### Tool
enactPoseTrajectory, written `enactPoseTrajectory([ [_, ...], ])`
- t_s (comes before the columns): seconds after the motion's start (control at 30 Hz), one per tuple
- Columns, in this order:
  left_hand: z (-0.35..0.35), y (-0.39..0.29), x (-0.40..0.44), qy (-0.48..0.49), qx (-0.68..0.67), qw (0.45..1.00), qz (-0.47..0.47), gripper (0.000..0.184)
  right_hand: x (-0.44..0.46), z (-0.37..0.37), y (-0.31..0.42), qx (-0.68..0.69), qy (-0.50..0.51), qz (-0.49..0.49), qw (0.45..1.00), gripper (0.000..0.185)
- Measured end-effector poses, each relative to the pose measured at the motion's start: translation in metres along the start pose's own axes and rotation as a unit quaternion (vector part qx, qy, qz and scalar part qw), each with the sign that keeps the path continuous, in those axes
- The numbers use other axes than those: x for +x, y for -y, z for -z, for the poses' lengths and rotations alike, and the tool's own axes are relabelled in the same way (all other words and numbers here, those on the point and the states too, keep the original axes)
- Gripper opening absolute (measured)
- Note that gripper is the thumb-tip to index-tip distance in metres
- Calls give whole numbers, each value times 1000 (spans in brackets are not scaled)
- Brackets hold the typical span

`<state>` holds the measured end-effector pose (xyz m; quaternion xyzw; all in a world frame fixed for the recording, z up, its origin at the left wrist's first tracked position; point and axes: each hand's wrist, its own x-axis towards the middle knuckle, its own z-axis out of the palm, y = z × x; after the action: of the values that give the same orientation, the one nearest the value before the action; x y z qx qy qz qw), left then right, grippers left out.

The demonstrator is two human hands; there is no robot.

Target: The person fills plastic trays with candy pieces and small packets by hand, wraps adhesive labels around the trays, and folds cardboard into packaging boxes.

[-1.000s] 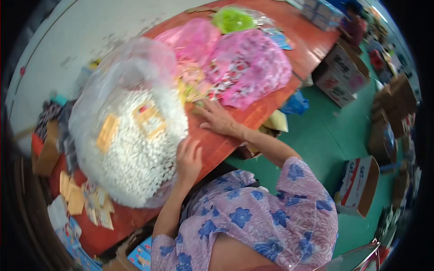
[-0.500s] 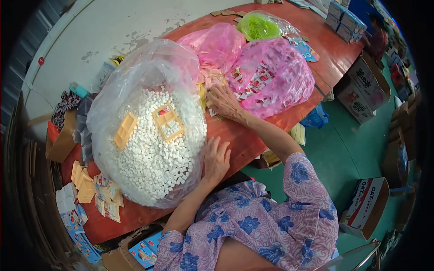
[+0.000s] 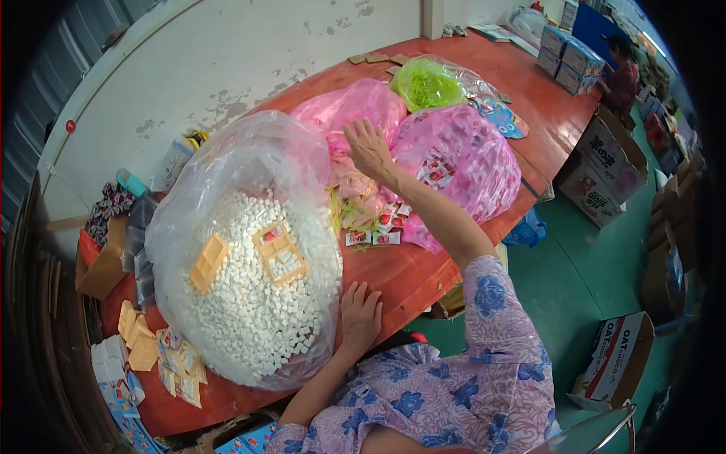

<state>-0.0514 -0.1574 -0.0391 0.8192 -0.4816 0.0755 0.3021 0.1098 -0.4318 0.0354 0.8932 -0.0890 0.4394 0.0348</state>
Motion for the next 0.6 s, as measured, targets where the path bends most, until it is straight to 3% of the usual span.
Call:
enactPoseTrajectory([
  [0.1,0,1,1,-2,14,1000,1,25,5,-28,-20,-93,93,4,991,21],
  [0.2,0,-2,3,5,20,1000,-1,25,3,-40,-35,-59,240,-30,968,18],
  [0.27,2,-3,4,9,19,1000,1,24,4,-49,-27,-22,171,-44,984,15],
  [0.33,0,-2,2,10,18,1000,-4,23,4,-33,-10,25,60,27,998,13],
  [0.43,0,-2,4,12,19,1000,-7,22,-6,-6,-5,91,106,28,990,14],
  [0.53,1,-4,4,18,26,999,-7,23,-33,2,-3,27,163,40,985,24],
  [0.6,1,-4,4,17,28,999,-9,22,-39,23,7,32,114,56,991,26],
])
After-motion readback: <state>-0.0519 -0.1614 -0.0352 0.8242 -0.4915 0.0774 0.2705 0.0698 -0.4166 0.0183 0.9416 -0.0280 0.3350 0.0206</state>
